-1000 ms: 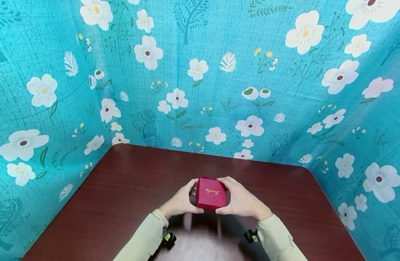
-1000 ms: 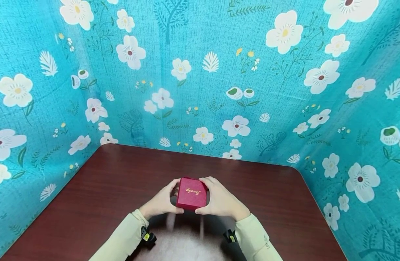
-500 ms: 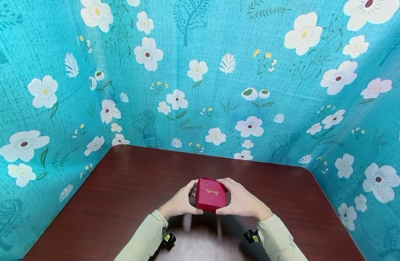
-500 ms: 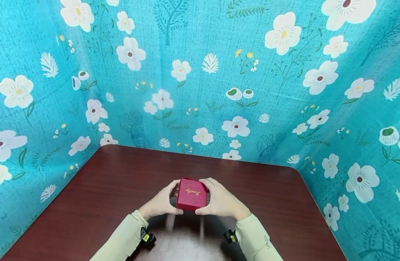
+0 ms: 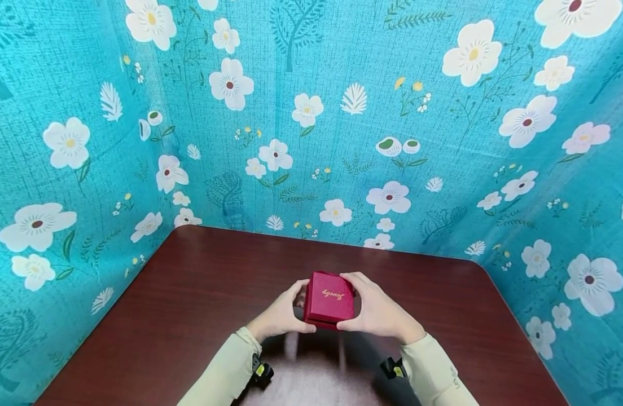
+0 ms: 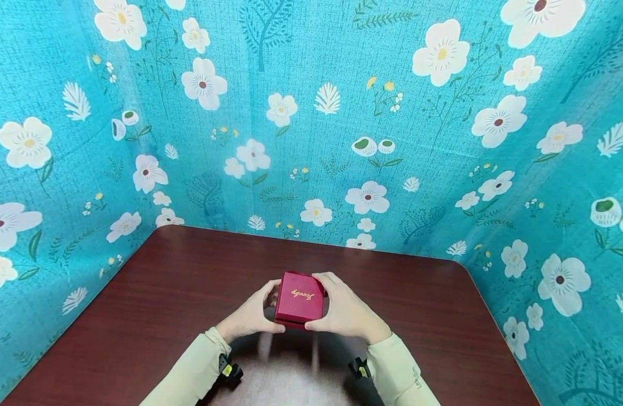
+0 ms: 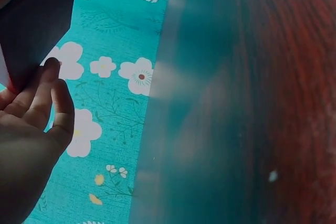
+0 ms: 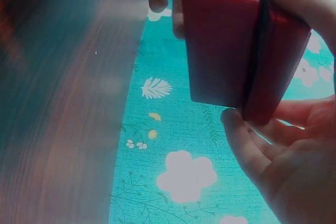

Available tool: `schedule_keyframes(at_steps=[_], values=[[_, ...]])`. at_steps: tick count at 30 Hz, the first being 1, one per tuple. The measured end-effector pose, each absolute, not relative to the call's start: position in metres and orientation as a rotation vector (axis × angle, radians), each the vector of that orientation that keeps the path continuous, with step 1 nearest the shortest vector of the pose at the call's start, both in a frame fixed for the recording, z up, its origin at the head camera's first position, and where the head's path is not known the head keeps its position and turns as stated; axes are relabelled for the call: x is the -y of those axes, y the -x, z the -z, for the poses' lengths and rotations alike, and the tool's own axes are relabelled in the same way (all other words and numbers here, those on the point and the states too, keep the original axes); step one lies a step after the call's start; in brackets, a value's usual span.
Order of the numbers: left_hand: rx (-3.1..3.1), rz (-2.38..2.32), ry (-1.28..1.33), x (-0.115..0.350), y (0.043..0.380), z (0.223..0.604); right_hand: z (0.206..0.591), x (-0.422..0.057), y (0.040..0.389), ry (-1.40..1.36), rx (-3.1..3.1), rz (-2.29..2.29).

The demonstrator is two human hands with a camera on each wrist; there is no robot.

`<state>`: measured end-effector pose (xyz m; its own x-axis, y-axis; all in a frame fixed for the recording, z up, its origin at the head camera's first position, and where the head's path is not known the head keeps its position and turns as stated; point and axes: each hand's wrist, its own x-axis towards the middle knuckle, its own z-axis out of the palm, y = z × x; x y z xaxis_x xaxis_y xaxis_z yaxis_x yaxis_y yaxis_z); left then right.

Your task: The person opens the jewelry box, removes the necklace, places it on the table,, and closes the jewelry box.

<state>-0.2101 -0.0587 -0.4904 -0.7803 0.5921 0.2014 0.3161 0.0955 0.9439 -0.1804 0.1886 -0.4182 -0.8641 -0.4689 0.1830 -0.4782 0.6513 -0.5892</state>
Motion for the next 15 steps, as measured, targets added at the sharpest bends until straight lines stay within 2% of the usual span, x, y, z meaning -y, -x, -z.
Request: schedule_keyframes(at_steps=[8,13,15], values=[[-2.163,-1.762,-0.874,0.06,0.212,0.491,0.417,-0.192,0.181,-0.786,2.843,-0.994],[-2.143,-1.785,-0.888,0.063,0.202,0.468,0.417,-0.198,0.181,-0.76,2.816,-1.008],[-2.14,-1.802,-0.896,0.063,0.203,0.47,0.416,-0.201,0.181,-0.752,2.815,-1.008]])
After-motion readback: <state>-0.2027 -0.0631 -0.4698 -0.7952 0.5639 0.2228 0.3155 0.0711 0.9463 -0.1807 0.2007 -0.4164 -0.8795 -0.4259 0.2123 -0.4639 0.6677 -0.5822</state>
